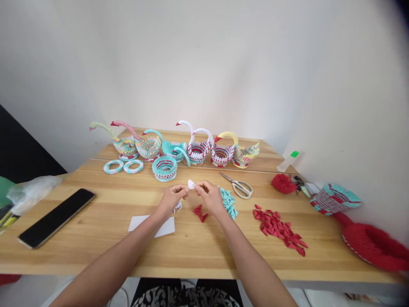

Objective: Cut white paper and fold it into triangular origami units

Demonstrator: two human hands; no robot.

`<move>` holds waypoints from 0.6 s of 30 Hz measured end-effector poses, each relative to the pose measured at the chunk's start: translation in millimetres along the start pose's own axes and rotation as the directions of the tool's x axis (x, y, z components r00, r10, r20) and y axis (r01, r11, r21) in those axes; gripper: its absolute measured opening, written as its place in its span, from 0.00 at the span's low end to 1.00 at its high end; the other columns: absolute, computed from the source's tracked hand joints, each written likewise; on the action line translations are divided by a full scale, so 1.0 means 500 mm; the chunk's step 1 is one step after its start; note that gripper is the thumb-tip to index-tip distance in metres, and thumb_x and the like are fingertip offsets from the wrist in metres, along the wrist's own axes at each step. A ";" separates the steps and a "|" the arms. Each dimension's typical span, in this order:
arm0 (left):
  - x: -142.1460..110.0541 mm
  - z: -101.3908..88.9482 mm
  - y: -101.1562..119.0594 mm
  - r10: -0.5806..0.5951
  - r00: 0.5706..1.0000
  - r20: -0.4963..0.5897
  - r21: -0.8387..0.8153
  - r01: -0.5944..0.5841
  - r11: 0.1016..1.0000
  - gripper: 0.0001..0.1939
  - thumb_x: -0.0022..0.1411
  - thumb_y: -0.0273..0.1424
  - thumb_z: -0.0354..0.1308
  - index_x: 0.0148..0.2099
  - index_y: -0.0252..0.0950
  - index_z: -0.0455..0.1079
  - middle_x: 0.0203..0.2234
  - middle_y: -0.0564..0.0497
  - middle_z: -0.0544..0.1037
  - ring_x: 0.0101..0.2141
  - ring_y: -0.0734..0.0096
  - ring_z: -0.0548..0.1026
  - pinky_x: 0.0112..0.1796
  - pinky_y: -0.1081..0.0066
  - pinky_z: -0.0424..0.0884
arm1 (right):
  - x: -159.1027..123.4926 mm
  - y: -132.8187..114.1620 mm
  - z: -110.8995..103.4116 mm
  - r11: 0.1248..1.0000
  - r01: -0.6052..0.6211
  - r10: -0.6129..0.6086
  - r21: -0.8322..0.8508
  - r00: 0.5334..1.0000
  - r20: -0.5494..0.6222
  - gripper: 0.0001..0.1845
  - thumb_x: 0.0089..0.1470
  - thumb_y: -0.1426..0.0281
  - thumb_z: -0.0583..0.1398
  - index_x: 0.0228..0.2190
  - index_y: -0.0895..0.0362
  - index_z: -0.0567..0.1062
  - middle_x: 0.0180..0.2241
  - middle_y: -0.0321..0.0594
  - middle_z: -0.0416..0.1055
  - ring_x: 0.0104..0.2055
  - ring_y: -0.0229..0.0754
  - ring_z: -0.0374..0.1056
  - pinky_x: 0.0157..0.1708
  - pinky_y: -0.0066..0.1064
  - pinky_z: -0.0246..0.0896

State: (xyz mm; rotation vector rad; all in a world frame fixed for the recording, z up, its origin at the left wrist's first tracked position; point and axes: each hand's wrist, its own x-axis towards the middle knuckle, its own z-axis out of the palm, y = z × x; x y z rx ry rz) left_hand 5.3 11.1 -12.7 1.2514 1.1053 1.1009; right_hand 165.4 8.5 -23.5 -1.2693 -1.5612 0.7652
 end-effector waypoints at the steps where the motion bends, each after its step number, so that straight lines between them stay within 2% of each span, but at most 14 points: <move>1: 0.000 0.000 0.000 0.008 1.000 0.007 0.000 -0.008 1.000 0.13 0.46 0.39 0.60 0.24 0.33 0.70 0.16 0.54 0.68 0.21 0.75 0.64 0.26 0.74 0.59 | 0.000 0.001 0.000 1.000 0.004 -0.004 -0.003 1.000 -0.005 0.13 0.52 0.60 0.56 0.26 0.57 0.72 0.24 0.35 0.70 0.27 0.38 0.64 0.29 0.27 0.59; 6: 0.000 0.000 0.003 0.009 0.999 0.043 -0.014 -0.009 1.000 0.12 0.46 0.38 0.61 0.21 0.34 0.69 0.16 0.54 0.69 0.21 0.76 0.64 0.27 0.74 0.60 | -0.001 -0.001 0.002 1.000 0.011 -0.011 0.002 1.000 -0.019 0.12 0.52 0.61 0.57 0.27 0.56 0.72 0.25 0.35 0.71 0.28 0.38 0.65 0.30 0.28 0.59; 10: 0.000 0.000 0.002 0.024 0.999 0.042 -0.014 -0.023 1.000 0.11 0.46 0.38 0.61 0.24 0.34 0.70 0.17 0.55 0.69 0.22 0.76 0.65 0.29 0.74 0.60 | -0.001 -0.007 0.001 0.999 -0.014 0.015 0.039 1.000 -0.023 0.11 0.52 0.62 0.56 0.25 0.57 0.70 0.23 0.34 0.69 0.27 0.37 0.64 0.29 0.28 0.59; 12: 0.000 0.000 0.000 0.032 0.999 0.038 -0.013 -0.031 0.999 0.11 0.47 0.37 0.61 0.24 0.34 0.70 0.18 0.55 0.69 0.23 0.76 0.65 0.29 0.74 0.60 | 0.001 -0.011 -0.001 0.993 -0.044 0.043 0.109 0.999 0.012 0.12 0.52 0.62 0.56 0.25 0.57 0.70 0.22 0.34 0.68 0.26 0.37 0.64 0.30 0.28 0.60; 15: 0.001 0.000 -0.001 0.028 0.999 0.037 -0.006 -0.028 1.000 0.12 0.47 0.38 0.60 0.22 0.33 0.69 0.17 0.55 0.68 0.22 0.76 0.65 0.28 0.74 0.60 | 0.004 -0.012 -0.002 0.976 -0.078 0.060 0.204 0.994 0.094 0.12 0.51 0.61 0.57 0.31 0.58 0.72 0.25 0.34 0.69 0.27 0.37 0.65 0.31 0.28 0.60; 18: 0.000 0.001 -0.001 0.017 0.999 0.051 0.006 -0.017 1.000 0.13 0.47 0.38 0.59 0.23 0.33 0.69 0.17 0.55 0.68 0.21 0.76 0.63 0.26 0.75 0.59 | 0.004 -0.004 0.002 0.979 -0.090 0.069 0.181 0.990 0.120 0.12 0.47 0.62 0.61 0.32 0.57 0.73 0.25 0.34 0.69 0.26 0.36 0.64 0.28 0.27 0.59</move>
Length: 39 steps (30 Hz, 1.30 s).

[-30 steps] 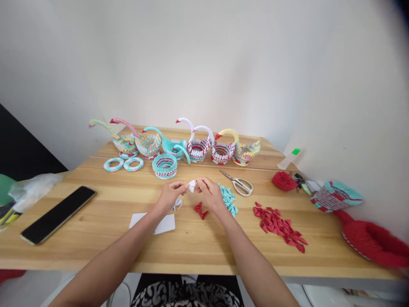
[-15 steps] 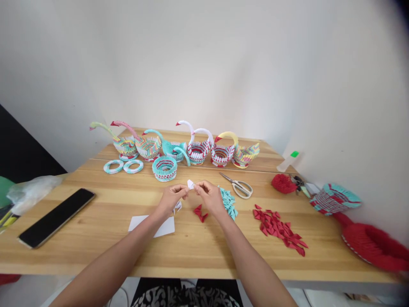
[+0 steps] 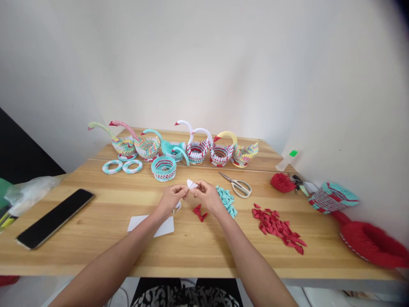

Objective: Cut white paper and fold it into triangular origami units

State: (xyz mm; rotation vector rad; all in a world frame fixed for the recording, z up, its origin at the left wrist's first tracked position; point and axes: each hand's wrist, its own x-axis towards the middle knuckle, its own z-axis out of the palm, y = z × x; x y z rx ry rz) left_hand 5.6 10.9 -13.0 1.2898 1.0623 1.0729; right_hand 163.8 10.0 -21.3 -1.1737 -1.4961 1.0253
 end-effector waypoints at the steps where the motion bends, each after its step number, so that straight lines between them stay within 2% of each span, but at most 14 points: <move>1: -0.001 0.001 0.000 -0.003 1.000 0.013 0.011 0.003 1.000 0.13 0.47 0.39 0.59 0.23 0.33 0.69 0.17 0.55 0.68 0.20 0.77 0.62 0.25 0.75 0.58 | 0.000 0.003 0.001 1.000 -0.001 0.001 -0.031 1.000 -0.012 0.11 0.46 0.62 0.61 0.30 0.57 0.73 0.24 0.33 0.69 0.26 0.36 0.63 0.27 0.27 0.58; 6: -0.004 0.005 0.003 0.005 0.998 0.067 0.065 -0.009 0.998 0.16 0.49 0.41 0.59 0.21 0.33 0.67 0.16 0.56 0.66 0.18 0.79 0.60 0.22 0.76 0.56 | -0.003 0.007 0.001 0.992 0.013 -0.019 -0.129 0.999 -0.045 0.14 0.51 0.60 0.58 0.24 0.57 0.72 0.19 0.32 0.66 0.23 0.35 0.61 0.26 0.26 0.56; 11: -0.003 0.003 0.003 0.042 0.993 0.115 0.045 -0.047 0.998 0.16 0.50 0.42 0.58 0.23 0.32 0.68 0.17 0.54 0.68 0.21 0.77 0.63 0.24 0.76 0.58 | -0.003 -0.001 -0.006 0.994 0.016 -0.020 -0.104 0.999 -0.040 0.16 0.52 0.58 0.57 0.24 0.58 0.73 0.19 0.32 0.66 0.23 0.35 0.61 0.26 0.26 0.56; 15: -0.003 0.002 0.004 0.035 0.993 0.114 0.038 -0.039 0.998 0.15 0.49 0.41 0.59 0.24 0.33 0.68 0.17 0.55 0.68 0.19 0.79 0.61 0.23 0.76 0.56 | 0.000 0.000 -0.006 0.998 0.012 -0.012 -0.068 1.000 -0.004 0.17 0.51 0.56 0.57 0.25 0.57 0.73 0.19 0.33 0.67 0.24 0.35 0.61 0.26 0.26 0.57; 19: -0.004 0.002 0.005 0.033 0.993 0.112 0.054 -0.039 0.998 0.15 0.49 0.40 0.60 0.23 0.33 0.68 0.17 0.55 0.67 0.19 0.79 0.61 0.23 0.76 0.57 | 0.000 -0.004 -0.002 0.999 0.007 -0.009 -0.050 0.999 -0.039 0.16 0.49 0.56 0.60 0.24 0.57 0.72 0.21 0.32 0.68 0.23 0.35 0.60 0.24 0.26 0.56; 21: -0.004 0.002 0.005 0.028 0.995 0.095 0.052 -0.033 0.998 0.16 0.49 0.41 0.60 0.23 0.33 0.68 0.16 0.56 0.67 0.19 0.79 0.61 0.24 0.76 0.58 | -0.003 -0.010 -0.002 0.992 0.065 -0.073 -0.105 0.995 -0.073 0.15 0.50 0.57 0.60 0.25 0.56 0.72 0.22 0.32 0.68 0.24 0.35 0.61 0.26 0.26 0.56; 23: -0.003 0.001 0.004 0.022 0.996 0.091 0.010 -0.023 1.000 0.17 0.49 0.43 0.60 0.23 0.32 0.68 0.16 0.55 0.68 0.20 0.77 0.63 0.25 0.75 0.60 | -0.007 -0.016 -0.004 0.963 0.172 -0.193 -0.206 0.977 -0.085 0.12 0.52 0.60 0.59 0.26 0.56 0.73 0.25 0.34 0.70 0.28 0.37 0.64 0.30 0.28 0.58; 26: -0.001 0.000 0.003 -0.027 0.986 0.163 -0.139 0.051 0.989 0.21 0.52 0.47 0.57 0.26 0.31 0.70 0.19 0.50 0.72 0.23 0.73 0.68 0.29 0.72 0.64 | -0.012 -0.019 -0.011 0.882 0.337 -0.363 -0.331 0.932 -0.017 0.07 0.55 0.67 0.57 0.29 0.55 0.75 0.30 0.38 0.71 0.35 0.40 0.66 0.36 0.30 0.59; 29: 0.001 -0.002 0.002 -0.072 0.973 0.219 -0.211 0.119 0.970 0.24 0.54 0.49 0.54 0.27 0.29 0.71 0.21 0.46 0.74 0.23 0.71 0.70 0.30 0.71 0.65 | -0.013 -0.016 -0.013 0.839 0.424 -0.433 -0.340 0.900 0.053 0.09 0.55 0.72 0.55 0.32 0.54 0.76 0.32 0.40 0.71 0.38 0.41 0.67 0.39 0.32 0.59; 32: 0.004 -0.006 0.000 -0.077 0.983 0.168 -0.192 0.109 0.975 0.20 0.50 0.46 0.61 0.25 0.30 0.71 0.21 0.48 0.74 0.22 0.75 0.69 0.28 0.73 0.63 | -0.012 -0.014 -0.011 0.889 0.375 -0.370 -0.263 0.927 0.068 0.10 0.56 0.72 0.54 0.33 0.54 0.76 0.34 0.40 0.72 0.38 0.41 0.67 0.40 0.33 0.60; 36: 0.007 -0.009 -0.003 -0.051 0.992 0.112 -0.198 0.073 0.977 0.16 0.49 0.42 0.62 0.25 0.31 0.71 0.21 0.51 0.73 0.23 0.76 0.68 0.29 0.74 0.63 | -0.009 -0.016 -0.009 0.992 0.123 -0.122 -0.040 0.992 0.024 0.13 0.57 0.64 0.53 0.39 0.55 0.73 0.34 0.39 0.73 0.32 0.39 0.68 0.35 0.31 0.63; 39: 0.005 -0.008 0.000 -0.025 0.995 0.094 -0.196 0.043 0.980 0.15 0.50 0.41 0.61 0.26 0.32 0.72 0.20 0.51 0.73 0.23 0.76 0.68 0.30 0.73 0.64 | -0.006 -0.011 -0.008 1.000 0.025 -0.024 -0.017 0.998 0.056 0.14 0.54 0.60 0.55 0.34 0.57 0.74 0.28 0.37 0.72 0.27 0.37 0.66 0.30 0.29 0.62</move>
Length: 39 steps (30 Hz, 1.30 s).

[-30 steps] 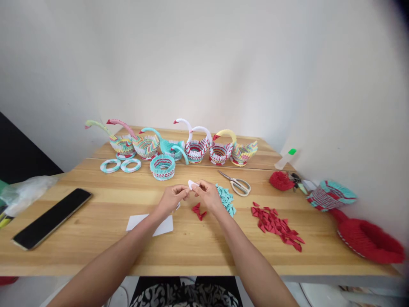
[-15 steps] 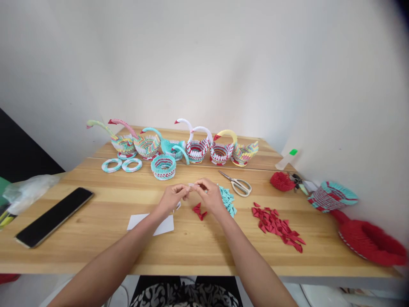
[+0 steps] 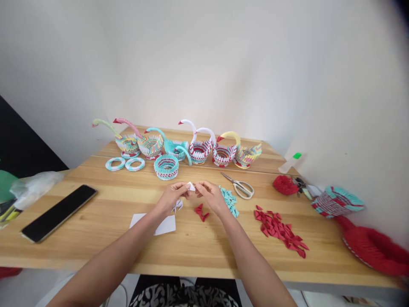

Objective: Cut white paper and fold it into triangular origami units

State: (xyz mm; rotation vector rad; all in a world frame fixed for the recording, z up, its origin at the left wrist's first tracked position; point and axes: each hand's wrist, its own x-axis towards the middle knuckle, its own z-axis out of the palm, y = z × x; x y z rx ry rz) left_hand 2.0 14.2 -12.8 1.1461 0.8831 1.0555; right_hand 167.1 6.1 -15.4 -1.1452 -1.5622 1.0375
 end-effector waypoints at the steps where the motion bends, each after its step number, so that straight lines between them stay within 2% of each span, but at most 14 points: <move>1: -0.001 0.001 0.001 0.007 1.000 -0.004 0.005 -0.007 1.000 0.15 0.50 0.41 0.61 0.26 0.31 0.72 0.20 0.51 0.73 0.23 0.75 0.68 0.30 0.73 0.64 | 0.001 0.002 0.001 1.000 -0.011 0.011 -0.027 1.000 -0.001 0.14 0.52 0.59 0.57 0.30 0.57 0.74 0.25 0.36 0.71 0.26 0.37 0.65 0.28 0.28 0.61; 4: -0.002 0.004 0.003 0.020 0.999 -0.025 0.049 -0.019 0.999 0.15 0.49 0.40 0.61 0.26 0.32 0.72 0.21 0.52 0.73 0.24 0.74 0.68 0.30 0.73 0.64 | 0.003 0.007 0.002 0.993 -0.007 0.002 -0.116 0.999 -0.049 0.12 0.51 0.61 0.58 0.25 0.57 0.72 0.19 0.32 0.66 0.23 0.35 0.62 0.25 0.26 0.56; 7: -0.001 0.004 0.001 0.029 0.999 -0.028 0.124 -0.025 0.992 0.13 0.48 0.39 0.62 0.26 0.32 0.72 0.20 0.52 0.73 0.24 0.74 0.68 0.30 0.73 0.63 | 0.001 0.003 0.001 0.986 0.007 -0.020 -0.167 0.997 -0.078 0.11 0.51 0.63 0.57 0.25 0.57 0.72 0.19 0.32 0.66 0.23 0.35 0.60 0.24 0.25 0.54; 11: -0.001 0.003 0.000 0.033 0.999 0.014 0.185 -0.035 0.982 0.14 0.49 0.40 0.61 0.24 0.33 0.70 0.19 0.53 0.72 0.24 0.74 0.68 0.30 0.73 0.63 | -0.004 -0.006 -0.001 0.973 0.057 -0.072 -0.225 0.996 -0.056 0.10 0.51 0.64 0.58 0.24 0.57 0.72 0.20 0.31 0.66 0.23 0.34 0.59 0.25 0.25 0.52; 13: -0.003 0.002 0.002 0.025 1.000 0.018 0.181 -0.028 0.983 0.15 0.51 0.41 0.59 0.23 0.33 0.69 0.19 0.53 0.71 0.23 0.75 0.67 0.29 0.74 0.63 | -0.005 -0.007 0.000 0.985 0.057 -0.064 -0.161 0.997 -0.036 0.12 0.52 0.63 0.57 0.24 0.57 0.72 0.20 0.32 0.66 0.24 0.35 0.60 0.26 0.25 0.54; 15: -0.004 0.003 0.003 0.016 1.000 0.019 0.133 -0.018 0.991 0.16 0.52 0.41 0.59 0.23 0.33 0.68 0.18 0.53 0.71 0.23 0.75 0.67 0.29 0.74 0.63 | -0.005 -0.004 0.003 1.000 0.003 -0.003 0.015 1.000 -0.004 0.14 0.53 0.60 0.56 0.25 0.58 0.72 0.22 0.34 0.68 0.26 0.35 0.63 0.28 0.26 0.57; 18: -0.004 0.005 0.005 0.010 0.999 0.042 -0.016 -0.010 1.000 0.16 0.51 0.41 0.60 0.23 0.32 0.68 0.20 0.52 0.71 0.24 0.75 0.68 0.30 0.74 0.64 | -0.003 0.002 0.011 0.945 -0.120 0.101 0.304 0.992 0.079 0.16 0.52 0.57 0.58 0.28 0.58 0.73 0.27 0.37 0.71 0.28 0.36 0.66 0.30 0.28 0.61; 20: -0.005 0.008 0.007 0.012 0.998 0.069 -0.087 -0.006 0.996 0.16 0.51 0.41 0.61 0.23 0.32 0.68 0.21 0.51 0.72 0.25 0.74 0.69 0.31 0.73 0.65 | -0.003 0.007 0.018 0.903 -0.161 0.129 0.398 0.986 0.105 0.15 0.49 0.57 0.60 0.29 0.57 0.73 0.27 0.38 0.71 0.28 0.37 0.67 0.31 0.29 0.62; 23: -0.008 0.012 0.013 0.003 0.998 0.068 -0.070 0.002 0.998 0.17 0.50 0.41 0.61 0.22 0.32 0.68 0.21 0.50 0.72 0.25 0.73 0.69 0.30 0.73 0.64 | -0.003 0.015 0.025 0.892 -0.157 0.138 0.424 0.988 0.074 0.15 0.47 0.57 0.62 0.30 0.57 0.73 0.26 0.37 0.72 0.28 0.36 0.66 0.32 0.29 0.63; 27: -0.016 0.016 0.023 -0.031 0.999 0.021 0.014 0.030 0.999 0.17 0.51 0.41 0.61 0.22 0.32 0.68 0.19 0.51 0.71 0.22 0.75 0.66 0.26 0.74 0.61 | -0.002 0.025 0.024 0.904 -0.131 0.134 0.407 0.991 0.020 0.14 0.45 0.59 0.64 0.28 0.58 0.75 0.24 0.36 0.71 0.26 0.35 0.64 0.30 0.27 0.60; 31: -0.016 0.015 0.021 -0.035 0.999 0.006 0.022 0.034 0.999 0.17 0.50 0.42 0.61 0.21 0.32 0.68 0.18 0.52 0.70 0.21 0.77 0.65 0.25 0.74 0.60 | 0.000 0.024 0.020 0.925 -0.090 0.104 0.368 0.994 -0.019 0.13 0.44 0.61 0.64 0.27 0.58 0.76 0.23 0.35 0.71 0.25 0.34 0.63 0.29 0.27 0.59; 36: -0.009 0.011 0.011 -0.008 0.998 0.060 -0.072 0.012 0.997 0.17 0.50 0.42 0.62 0.22 0.32 0.68 0.19 0.51 0.71 0.23 0.75 0.68 0.28 0.74 0.63 | 0.001 0.019 0.022 0.909 -0.094 0.107 0.406 0.994 -0.009 0.14 0.46 0.59 0.63 0.26 0.58 0.76 0.25 0.36 0.72 0.26 0.35 0.64 0.30 0.28 0.60; 39: -0.007 0.010 0.005 0.011 0.995 0.098 -0.068 -0.004 0.998 0.18 0.52 0.42 0.60 0.21 0.33 0.67 0.20 0.50 0.72 0.25 0.73 0.69 0.29 0.74 0.63 | 0.001 0.021 0.024 0.913 -0.099 0.106 0.397 0.994 0.003 0.13 0.46 0.60 0.63 0.27 0.58 0.76 0.24 0.36 0.71 0.26 0.35 0.64 0.30 0.28 0.60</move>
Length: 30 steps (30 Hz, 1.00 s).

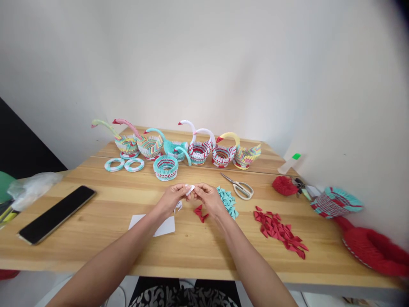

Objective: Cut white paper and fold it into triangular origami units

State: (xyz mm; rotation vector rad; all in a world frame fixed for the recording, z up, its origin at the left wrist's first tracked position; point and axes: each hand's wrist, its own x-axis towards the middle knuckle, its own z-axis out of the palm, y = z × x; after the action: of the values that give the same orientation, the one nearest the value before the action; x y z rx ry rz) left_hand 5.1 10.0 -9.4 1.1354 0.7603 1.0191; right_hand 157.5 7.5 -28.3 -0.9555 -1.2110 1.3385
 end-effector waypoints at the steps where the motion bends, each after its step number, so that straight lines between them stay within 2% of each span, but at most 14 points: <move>1: 0.000 0.000 -0.001 0.001 1.000 0.006 0.007 -0.001 1.000 0.18 0.52 0.42 0.60 0.21 0.33 0.67 0.20 0.50 0.72 0.26 0.73 0.69 0.29 0.74 0.63 | 0.000 0.001 0.000 1.000 0.003 -0.003 -0.006 1.000 -0.005 0.13 0.45 0.60 0.64 0.27 0.58 0.76 0.23 0.36 0.71 0.25 0.35 0.64 0.30 0.28 0.60; 9: -0.005 0.002 0.005 -0.029 0.997 -0.065 0.109 0.036 0.993 0.17 0.51 0.42 0.60 0.22 0.33 0.68 0.18 0.51 0.71 0.21 0.76 0.66 0.23 0.75 0.59 | -0.001 -0.006 -0.002 0.991 0.029 -0.035 -0.128 0.998 -0.046 0.12 0.44 0.61 0.64 0.26 0.58 0.76 0.22 0.34 0.70 0.25 0.35 0.62 0.28 0.27 0.58; 19: -0.006 0.001 0.003 0.043 0.985 -0.169 0.292 0.008 0.956 0.18 0.52 0.43 0.58 0.21 0.33 0.66 0.17 0.54 0.69 0.20 0.78 0.62 0.22 0.76 0.56 | 0.001 -0.007 -0.005 0.951 0.069 -0.085 -0.302 0.996 -0.040 0.12 0.47 0.60 0.62 0.26 0.57 0.74 0.21 0.33 0.68 0.24 0.35 0.61 0.25 0.26 0.55; 24: -0.004 -0.001 0.000 0.095 0.979 -0.178 0.342 -0.029 0.939 0.18 0.52 0.43 0.57 0.21 0.33 0.65 0.17 0.54 0.68 0.19 0.78 0.61 0.22 0.76 0.56 | -0.005 -0.019 0.002 0.873 0.137 -0.171 -0.468 0.985 -0.032 0.11 0.50 0.62 0.59 0.26 0.57 0.73 0.23 0.34 0.70 0.25 0.36 0.64 0.27 0.27 0.57; 28: -0.005 -0.003 0.012 -0.013 0.988 -0.153 0.206 0.044 0.978 0.19 0.53 0.42 0.57 0.20 0.33 0.64 0.16 0.55 0.66 0.17 0.80 0.59 0.21 0.76 0.54 | -0.009 -0.038 -0.008 0.802 0.238 -0.297 -0.547 0.955 -0.022 0.11 0.52 0.63 0.59 0.36 0.55 0.73 0.32 0.38 0.73 0.32 0.40 0.67 0.34 0.31 0.61; 30: -0.005 -0.004 0.014 -0.049 0.990 -0.133 0.151 0.069 0.986 0.19 0.53 0.42 0.57 0.19 0.33 0.64 0.15 0.55 0.65 0.16 0.81 0.59 0.20 0.75 0.53 | -0.010 -0.043 -0.013 0.711 0.331 -0.401 -0.621 0.915 0.028 0.09 0.53 0.66 0.58 0.37 0.55 0.73 0.33 0.39 0.73 0.35 0.41 0.67 0.38 0.33 0.61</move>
State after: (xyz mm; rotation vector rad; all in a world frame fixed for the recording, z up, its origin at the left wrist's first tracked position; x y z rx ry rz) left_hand 0.5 9.1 -3.5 1.1809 0.9845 1.0040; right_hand 168.7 2.3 -8.7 -1.1366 -1.6965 0.5500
